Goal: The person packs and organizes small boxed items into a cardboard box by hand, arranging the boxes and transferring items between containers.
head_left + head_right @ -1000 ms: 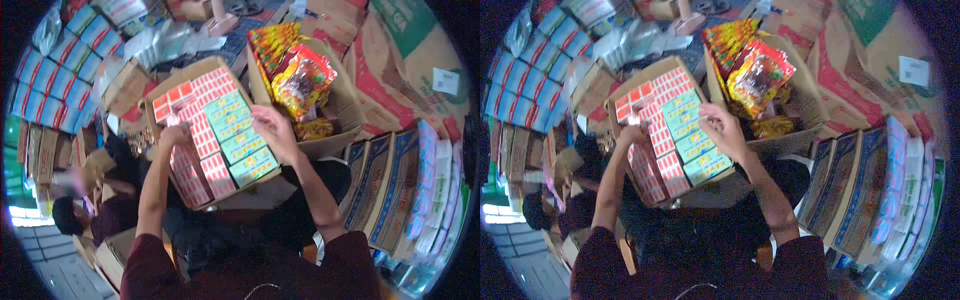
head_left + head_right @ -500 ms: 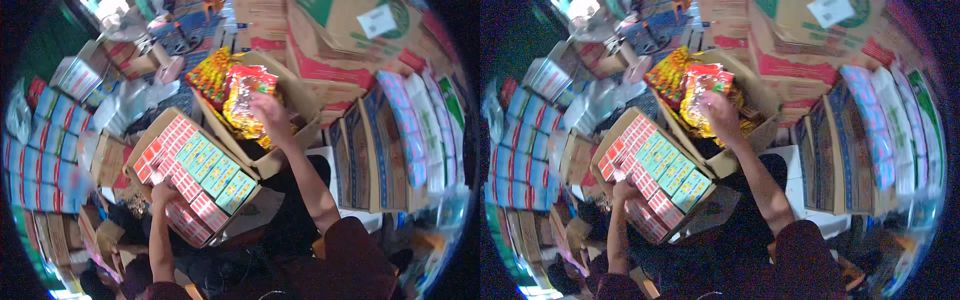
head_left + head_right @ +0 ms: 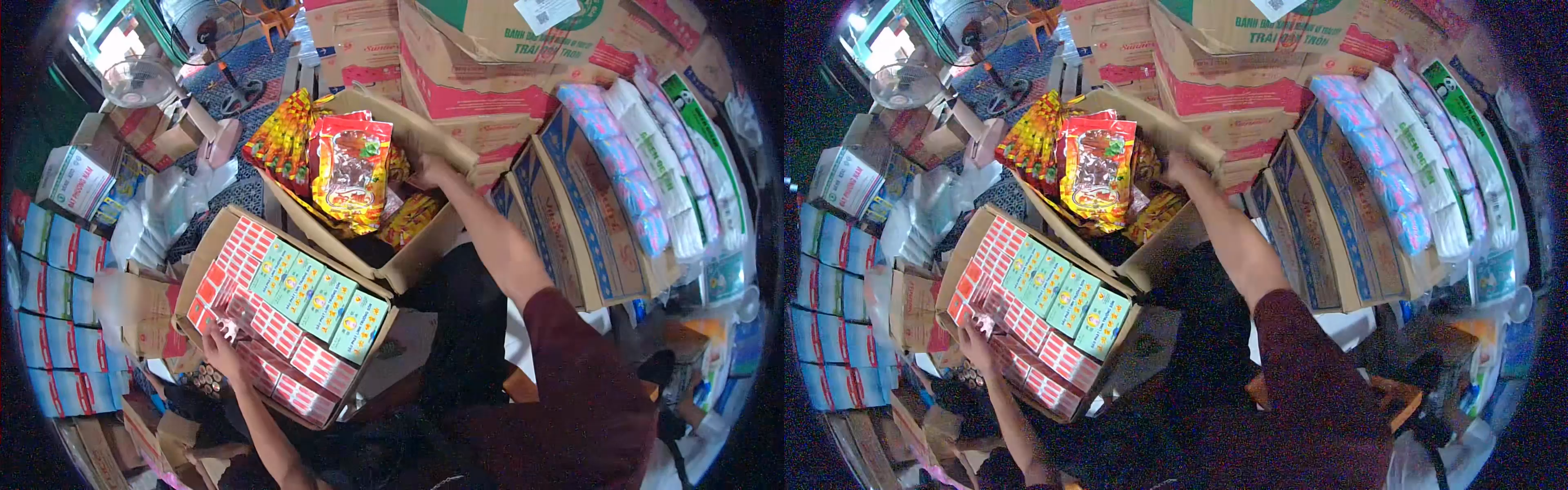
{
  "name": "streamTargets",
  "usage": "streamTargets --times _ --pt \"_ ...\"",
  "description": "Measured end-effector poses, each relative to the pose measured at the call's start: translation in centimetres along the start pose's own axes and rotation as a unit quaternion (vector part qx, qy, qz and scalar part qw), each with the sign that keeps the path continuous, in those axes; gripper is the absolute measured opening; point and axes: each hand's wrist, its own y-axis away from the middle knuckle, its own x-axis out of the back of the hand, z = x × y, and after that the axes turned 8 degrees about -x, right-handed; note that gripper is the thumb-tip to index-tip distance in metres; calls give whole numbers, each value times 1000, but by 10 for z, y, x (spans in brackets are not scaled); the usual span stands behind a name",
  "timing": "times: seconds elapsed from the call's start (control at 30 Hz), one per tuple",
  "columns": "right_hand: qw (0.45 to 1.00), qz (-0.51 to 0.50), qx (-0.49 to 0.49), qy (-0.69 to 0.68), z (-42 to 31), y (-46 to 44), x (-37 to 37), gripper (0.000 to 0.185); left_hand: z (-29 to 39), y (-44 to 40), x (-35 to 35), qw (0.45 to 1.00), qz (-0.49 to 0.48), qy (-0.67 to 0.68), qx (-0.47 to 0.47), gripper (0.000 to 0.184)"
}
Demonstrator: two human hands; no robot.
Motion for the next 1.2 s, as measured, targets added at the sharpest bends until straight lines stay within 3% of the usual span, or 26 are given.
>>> streamTargets --times 0.03,0.17,0.47,0.6,0.73,0.8,0.83,0.97,1.03,1.07,1.13,1.17,1.2 --pt "985 -62 41 156 0 2 -2 41 1 -1 -3 1000 0 -8 -2 26" --pt "946 -144 35 289 -31 30 15 41 0 0 -15 1000 -15 -21 1 27" --pt "944 -106 94 297 44 -29 -68 37 -9 -3 -26 998 -52 32 -32 34" --pt "909 -46 133 393 63 -49 -95 36 8 0 -27 997 -68 13 -19 37" --pt "959 59 64 271 52 -39 -95 34 16 2 -27 998 -58 23 -28 35" --pt "981 -13 -9 192 55 -46 -93 30 14 2 -28 998 -46 36 -38 34" --pt "981 -10 -1 196 45 -41 -86 30 12 2 -27 998 -47 32 -39 34" --pt "927 -8 74 369 13 -12 -40 36 16 4 -29 998 -38 26 -40 35" --pt "974 -90 20 207 5 7 -10 51 24 5 -25 998 -37 13 -47 33" --pt "972 -89 32 214 -4 20 4 51 26 4 -24 999 -24 15 -43 33" --pt "998 24 27 57 -23 48 32 65 30 3 -25 998 -31 5 -63 36" --pt "997 22 39 64 -38 63 45 65 32 5 -25 997 -36 1 -73 37" --pt "994 95 49 26 -56 77 58 65 34 7 -25 997 -24 4 -69 37"
